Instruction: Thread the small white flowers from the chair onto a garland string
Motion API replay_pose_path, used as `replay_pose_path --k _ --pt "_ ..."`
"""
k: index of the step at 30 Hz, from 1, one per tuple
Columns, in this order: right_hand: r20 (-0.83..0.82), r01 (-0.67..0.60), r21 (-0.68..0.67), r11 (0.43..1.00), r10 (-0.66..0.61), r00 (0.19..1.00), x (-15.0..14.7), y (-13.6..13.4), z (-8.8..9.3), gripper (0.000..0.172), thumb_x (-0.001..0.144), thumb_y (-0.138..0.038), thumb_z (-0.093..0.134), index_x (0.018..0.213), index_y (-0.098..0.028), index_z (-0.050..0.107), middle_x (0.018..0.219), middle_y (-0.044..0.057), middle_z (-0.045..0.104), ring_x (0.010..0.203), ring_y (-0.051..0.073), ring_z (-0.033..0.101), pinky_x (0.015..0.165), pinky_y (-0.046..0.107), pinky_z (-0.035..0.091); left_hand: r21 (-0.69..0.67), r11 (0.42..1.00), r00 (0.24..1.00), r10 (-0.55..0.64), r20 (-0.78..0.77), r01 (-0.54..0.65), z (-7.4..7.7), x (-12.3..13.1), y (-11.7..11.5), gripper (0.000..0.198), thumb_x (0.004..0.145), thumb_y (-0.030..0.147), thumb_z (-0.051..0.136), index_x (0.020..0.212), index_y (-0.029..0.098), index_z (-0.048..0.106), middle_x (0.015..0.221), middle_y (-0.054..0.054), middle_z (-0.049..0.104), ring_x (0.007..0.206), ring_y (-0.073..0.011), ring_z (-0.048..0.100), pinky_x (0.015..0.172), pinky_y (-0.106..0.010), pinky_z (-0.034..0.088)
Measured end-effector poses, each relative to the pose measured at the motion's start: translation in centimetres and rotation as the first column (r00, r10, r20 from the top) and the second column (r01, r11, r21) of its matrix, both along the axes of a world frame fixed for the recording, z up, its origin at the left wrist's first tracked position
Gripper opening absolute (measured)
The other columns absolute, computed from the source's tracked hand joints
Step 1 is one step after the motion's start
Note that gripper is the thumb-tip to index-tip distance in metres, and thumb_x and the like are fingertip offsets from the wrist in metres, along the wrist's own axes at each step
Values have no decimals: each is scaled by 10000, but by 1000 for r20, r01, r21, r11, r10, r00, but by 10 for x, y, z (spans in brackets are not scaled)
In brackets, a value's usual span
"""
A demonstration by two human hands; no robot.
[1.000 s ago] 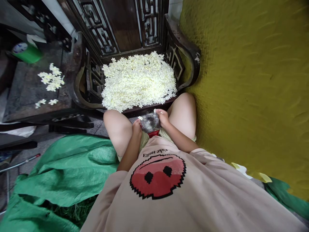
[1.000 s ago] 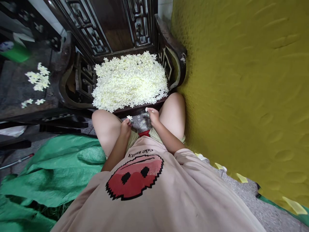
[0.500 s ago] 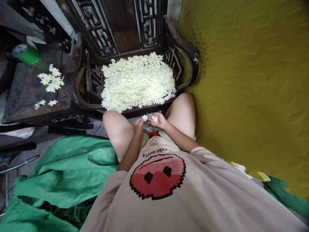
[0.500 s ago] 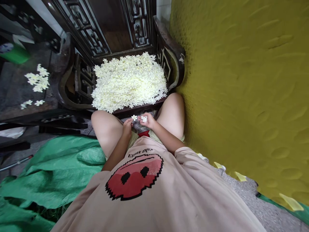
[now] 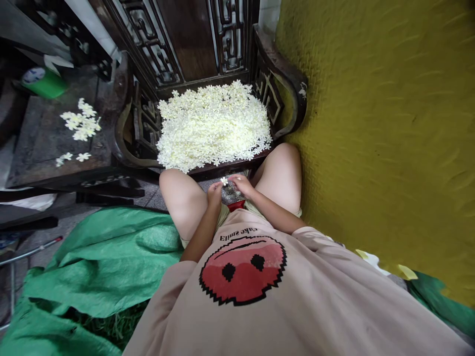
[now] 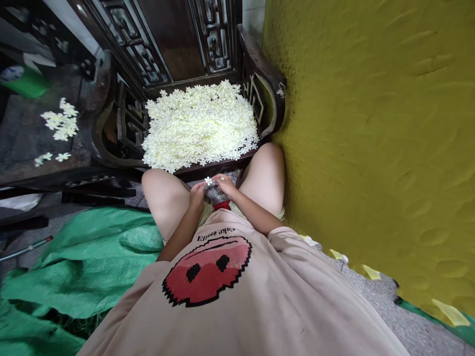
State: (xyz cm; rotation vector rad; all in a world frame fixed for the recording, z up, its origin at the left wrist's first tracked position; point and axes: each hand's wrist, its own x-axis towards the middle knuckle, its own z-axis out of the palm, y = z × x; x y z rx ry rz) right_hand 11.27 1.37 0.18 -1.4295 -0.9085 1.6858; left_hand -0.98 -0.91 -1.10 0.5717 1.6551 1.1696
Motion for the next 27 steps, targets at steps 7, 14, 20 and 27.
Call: replay_pose_path --k 7,14,20,27 --pt "317 -153 391 907 23 948 -2 -7 1 170 707 -317 620 829 -199 605 814 7 618 750 162 527 779 288 400 -9 999 997 -49 56 50 -3 -1 -1 281 593 412 692 714 161 655 599 1 574 559 -97 475 582 -246 366" --pt "230 -99 330 939 22 973 -2 -1 -6 131 695 -307 632 731 -182 644 771 16 653 754 165 555 771 289 409 -76 989 938 -93 334 125 7 -4 1 299 583 378 760 706 160 597 491 47 415 427 -49 317 447 -220 251" --pt "40 -46 223 974 39 998 0 -1 -1 234 619 -380 711 706 -165 675 719 12 658 685 133 538 670 247 399 -33 988 865 -115 488 149 19 -4 0 232 675 306 735 708 168 552 532 44 421 435 -48 343 449 -212 287" --pt "-125 -33 73 997 41 991 0 -1 1 347 537 -410 760 737 -139 679 605 -22 590 482 55 349 476 211 241 -31 997 790 -41 612 76 22 -4 -2 178 694 187 727 712 149 553 545 57 449 444 -33 387 449 -187 291"
